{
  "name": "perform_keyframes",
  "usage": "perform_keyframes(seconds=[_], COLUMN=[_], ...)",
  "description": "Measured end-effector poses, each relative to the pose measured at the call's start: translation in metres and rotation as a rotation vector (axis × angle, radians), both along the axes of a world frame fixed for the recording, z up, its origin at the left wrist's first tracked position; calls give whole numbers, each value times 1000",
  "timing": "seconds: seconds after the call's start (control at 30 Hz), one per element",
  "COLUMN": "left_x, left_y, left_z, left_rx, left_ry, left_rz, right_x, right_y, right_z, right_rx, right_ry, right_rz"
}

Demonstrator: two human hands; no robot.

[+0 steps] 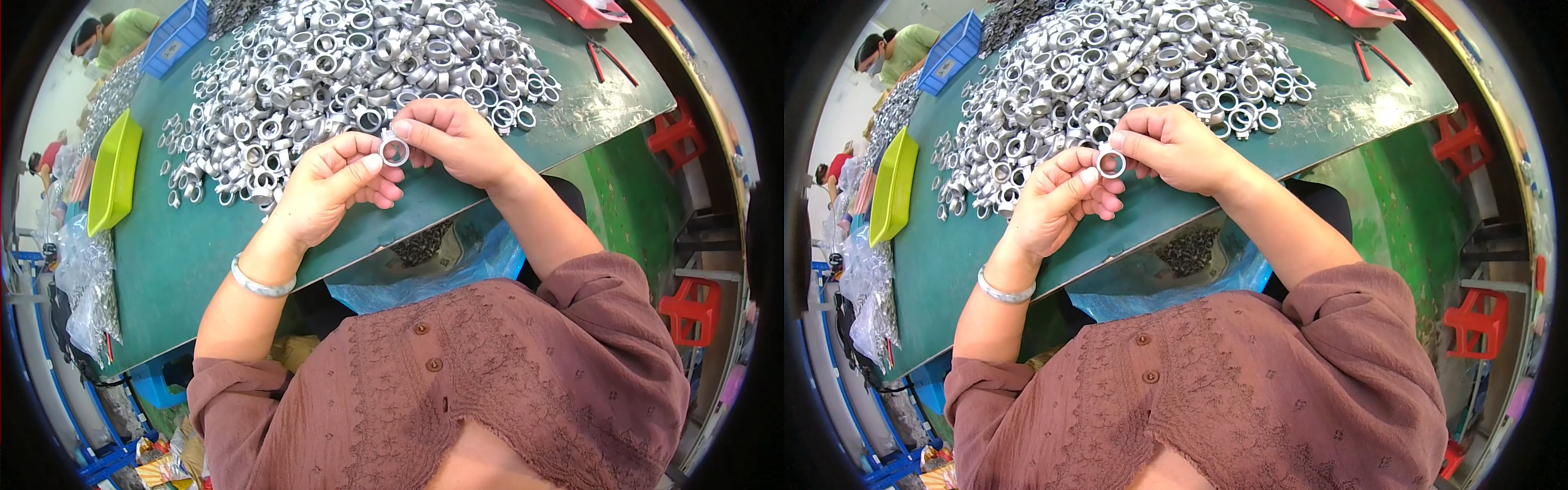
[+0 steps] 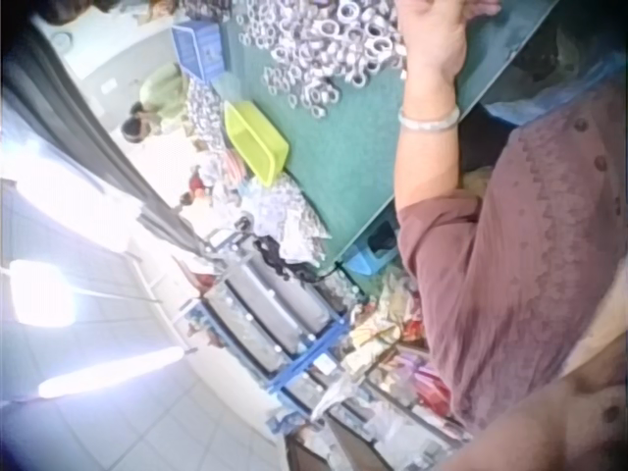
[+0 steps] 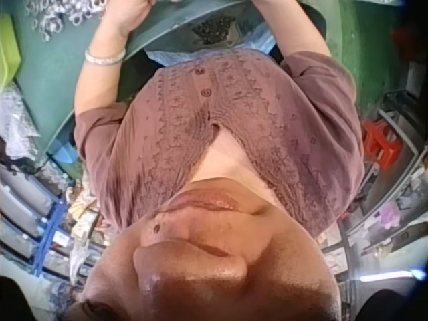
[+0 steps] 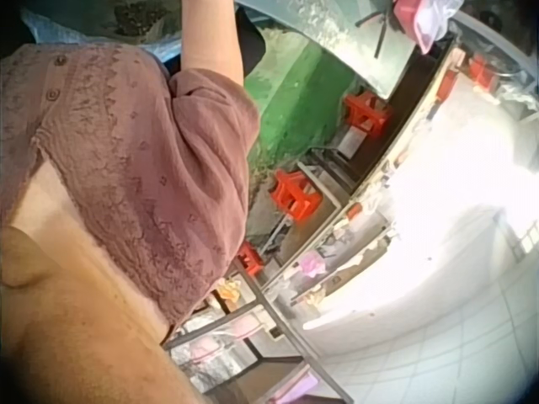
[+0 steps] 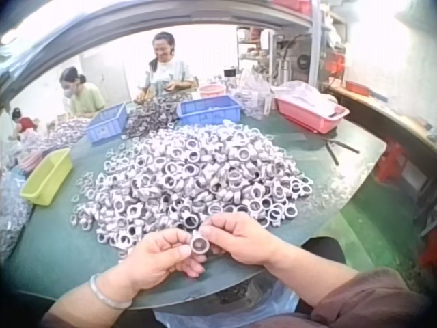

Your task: The person picks up and joins small metal ring components together by hand at a workbench.

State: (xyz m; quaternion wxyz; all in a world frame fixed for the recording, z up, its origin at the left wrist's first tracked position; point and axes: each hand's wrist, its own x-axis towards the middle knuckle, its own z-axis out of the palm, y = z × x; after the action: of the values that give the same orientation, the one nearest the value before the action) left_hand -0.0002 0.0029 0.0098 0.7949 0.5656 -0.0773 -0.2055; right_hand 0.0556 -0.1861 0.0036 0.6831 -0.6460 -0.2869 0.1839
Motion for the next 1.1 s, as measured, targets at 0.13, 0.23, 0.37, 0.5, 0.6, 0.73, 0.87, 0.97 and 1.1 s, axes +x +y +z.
perform_keyframes(seconds=[0.13,0.23,0.37,0.5,0.6,0.73,0.87,0.97,1.1], left_x=[1,1,2,3,4,5,5,5,4], left_y=[0,1,2,2,2,4,3,3,0], left_z=[1,1,-1,0,-2,-5,-6,-8,-6], left_rx=[16,28,10,-12,-73,-107,-138,-126,-128], left_ry=[3,11,7,5,17,19,-13,-32,-30], left_rz=[6,-7,15,43,69,71,104,112,94], right_x=[0,0,2,1,0,-1,-1,1,0], right_y=[0,0,-3,-3,-2,-2,-2,0,2], right_z=[0,1,0,1,0,-2,0,-4,-6], right_rx=[-9,-9,-24,-12,51,94,67,84,88], right_ry=[-5,3,28,51,103,93,88,58,1], right_rz=[-6,-8,24,13,1,12,14,25,-32])
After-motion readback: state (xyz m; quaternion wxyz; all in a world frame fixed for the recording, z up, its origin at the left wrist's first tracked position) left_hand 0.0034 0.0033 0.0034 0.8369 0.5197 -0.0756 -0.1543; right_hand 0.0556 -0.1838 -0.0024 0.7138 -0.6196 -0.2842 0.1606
